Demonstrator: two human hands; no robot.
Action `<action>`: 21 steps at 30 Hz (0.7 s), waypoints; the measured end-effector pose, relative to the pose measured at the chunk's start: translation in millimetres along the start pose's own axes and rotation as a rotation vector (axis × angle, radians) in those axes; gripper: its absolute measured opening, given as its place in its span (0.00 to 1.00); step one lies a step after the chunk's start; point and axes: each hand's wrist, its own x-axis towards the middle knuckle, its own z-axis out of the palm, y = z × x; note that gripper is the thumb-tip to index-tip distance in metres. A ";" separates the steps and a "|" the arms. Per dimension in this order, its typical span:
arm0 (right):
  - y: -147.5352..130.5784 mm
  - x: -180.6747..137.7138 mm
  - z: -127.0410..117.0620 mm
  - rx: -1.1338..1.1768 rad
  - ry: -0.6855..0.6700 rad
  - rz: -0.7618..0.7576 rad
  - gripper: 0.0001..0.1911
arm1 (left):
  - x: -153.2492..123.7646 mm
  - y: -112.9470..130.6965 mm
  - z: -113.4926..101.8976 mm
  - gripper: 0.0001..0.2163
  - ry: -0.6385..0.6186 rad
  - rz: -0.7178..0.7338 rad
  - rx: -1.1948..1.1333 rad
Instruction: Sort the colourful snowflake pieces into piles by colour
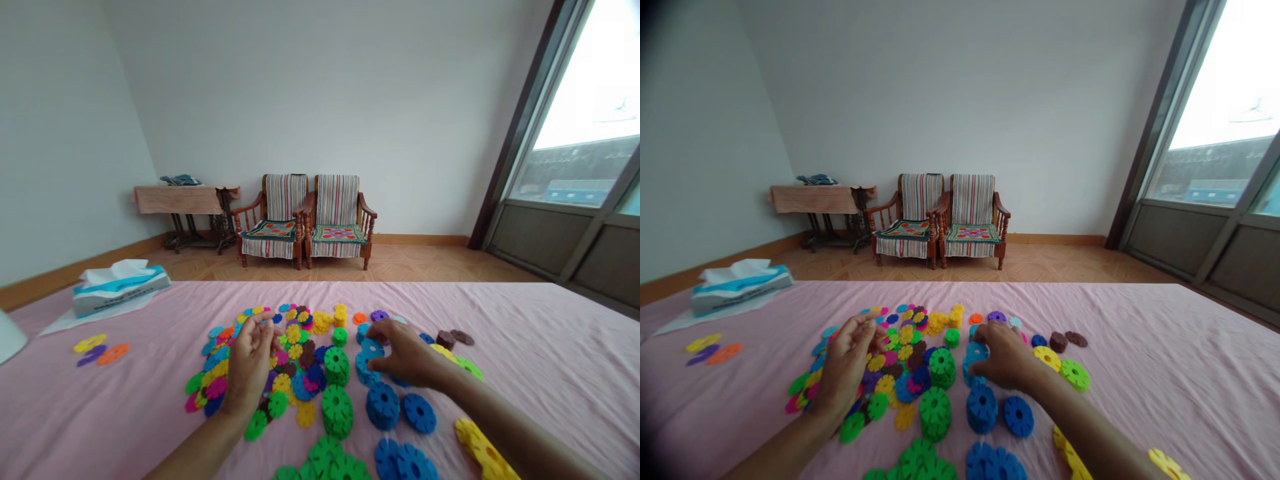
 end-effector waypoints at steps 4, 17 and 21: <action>-2.4 7.9 8.4 -0.035 -0.079 -0.025 0.20 | 8.3 -6.3 -7.5 0.15 0.036 0.007 -0.009; -5.9 6.2 10.1 -0.058 -0.143 0.010 0.23 | 14.5 -8.1 -10.7 0.13 0.058 0.020 -0.014; -4.2 9.1 13.3 -0.047 -0.155 0.015 0.25 | 15.4 -8.1 -11.1 0.12 0.058 0.019 -0.021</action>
